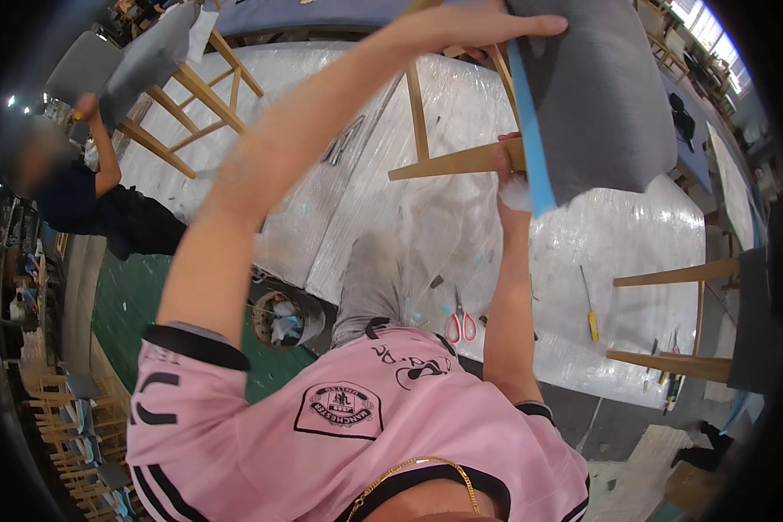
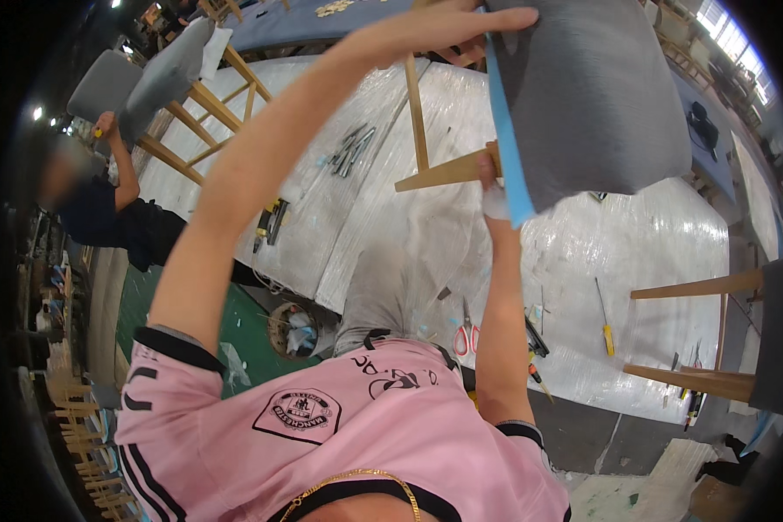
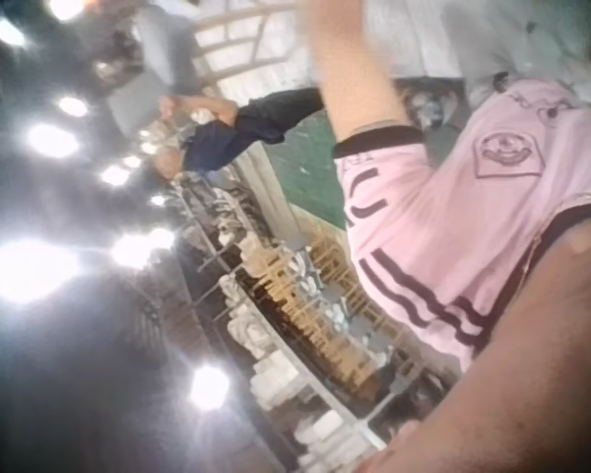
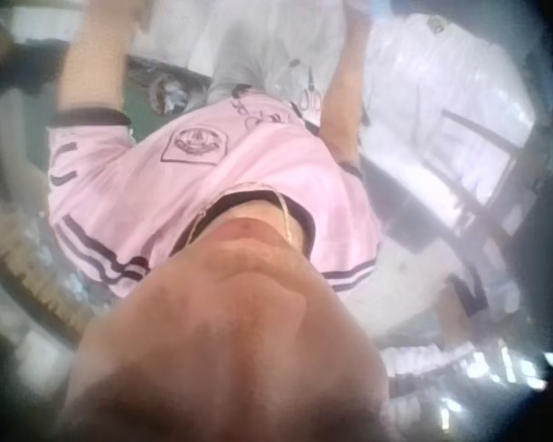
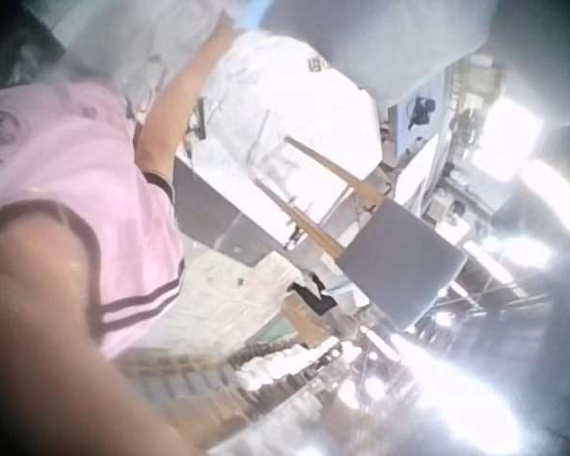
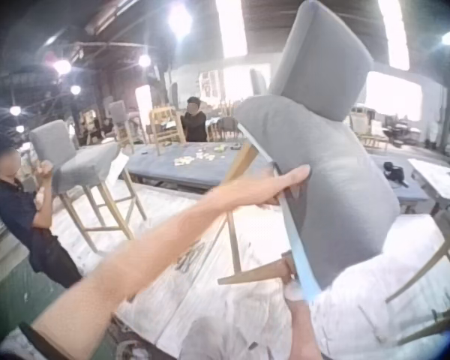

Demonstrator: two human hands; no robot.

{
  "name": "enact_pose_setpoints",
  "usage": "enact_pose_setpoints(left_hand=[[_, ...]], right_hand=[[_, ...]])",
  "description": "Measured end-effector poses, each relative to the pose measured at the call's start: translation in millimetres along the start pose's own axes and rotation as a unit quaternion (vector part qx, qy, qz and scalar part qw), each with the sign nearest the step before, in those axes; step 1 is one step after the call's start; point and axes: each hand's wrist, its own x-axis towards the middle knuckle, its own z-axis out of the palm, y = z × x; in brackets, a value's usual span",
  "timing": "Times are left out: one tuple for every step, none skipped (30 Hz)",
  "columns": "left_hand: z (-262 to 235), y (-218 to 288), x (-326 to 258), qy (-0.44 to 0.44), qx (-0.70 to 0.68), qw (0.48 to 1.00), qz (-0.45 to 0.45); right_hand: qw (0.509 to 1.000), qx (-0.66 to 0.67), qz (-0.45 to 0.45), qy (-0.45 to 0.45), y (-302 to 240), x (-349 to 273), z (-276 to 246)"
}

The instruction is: The person stretches and secures gray fabric over a wooden chair frame, using a staple gun to fasten the fabric to the underside. The person repeatedly pulls, folds, and staples the fabric, then trims excess material with scissors.

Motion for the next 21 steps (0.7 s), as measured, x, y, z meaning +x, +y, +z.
enact_pose_setpoints(left_hand=[[-22, -11, 0, -0.037, 0.123, 0.99, 0.061], [-42, -16, 5, -0.029, 0.186, 0.981, 0.052], [-61, -26, 13, -0.022, 0.247, 0.968, 0.042], [-101, -35, 11, 0.105, 0.309, 0.94, 0.099], [-122, -50, 18, 0.214, 0.351, 0.896, 0.167], [-122, -54, 17, 0.257, 0.393, 0.862, 0.189], [-120, -50, 17, 0.299, 0.431, 0.824, 0.215], [-119, -49, 18, 0.341, 0.469, 0.779, 0.238], [-130, -66, 24, 0.317, 0.43, 0.802, 0.268], [-126, -74, 22, 0.285, 0.406, 0.835, 0.238], [-122, -81, 20, 0.253, 0.382, 0.864, 0.207], [-117, -87, 17, 0.22, 0.358, 0.89, 0.175], [-104, -104, 22, 0.224, 0.3, 0.908, 0.185], [-88, -120, 26, 0.227, 0.241, 0.923, 0.194], [-76, -131, 26, 0.231, 0.189, 0.933, 0.201], [-65, -130, 23, 0.234, 0.136, 0.941, 0.206], [-53, -131, 16, 0.213, 0.078, 0.97, 0.083], [-45, -129, 5, 0.246, 0.058, 0.96, 0.121], [-32, -132, 1, 0.271, 0.028, 0.948, 0.163], [-22, -135, -3, 0.295, -0.002, 0.934, 0.204], [-17, -126, -8, 0.303, 0.048, 0.929, 0.206]], right_hand=[[0.999, 0.013, 0.039, -0.014, -4, 2, -11], [0.999, 0.035, 0.029, -0.02, -4, 7, -24], [0.998, 0.056, 0.022, -0.026, -1, 10, -35], [0.994, 0.096, 0.014, -0.045, -4, 15, -29], [0.994, 0.091, -0.028, -0.051, -7, 22, -34], [0.996, 0.073, -0.002, -0.058, -1, 25, -47], [0.995, 0.085, -0.005, -0.056, 15, 28, -63], [0.993, 0.1, -0.009, -0.055, 29, 29, -77], [0.983, 0.179, 0.022, -0.032, 34, 31, -78], [0.966, 0.251, 0.054, -0.007, 37, 32, -81], [0.95, 0.294, 0.102, 0.035, 43, 32, -87], [0.947, 0.281, 0.131, 0.084, 50, 35, -92], [0.945, 0.266, 0.145, 0.124, 53, 37, -102], [0.941, 0.249, 0.158, 0.165, 56, 39, -112], [0.94, 0.217, 0.17, 0.202, 58, 40, -118], [0.936, 0.183, 0.184, 0.24, 62, 39, -124], [0.939, 0.141, 0.171, 0.263, 65, 40, -130], [0.936, 0.134, 0.187, 0.266, 68, 44, -131], [0.933, 0.116, 0.201, 0.276, 68, 46, -137], [0.929, 0.099, 0.214, 0.286, 72, 47, -143], [0.937, 0.078, 0.207, 0.269, 80, 45, -154]])
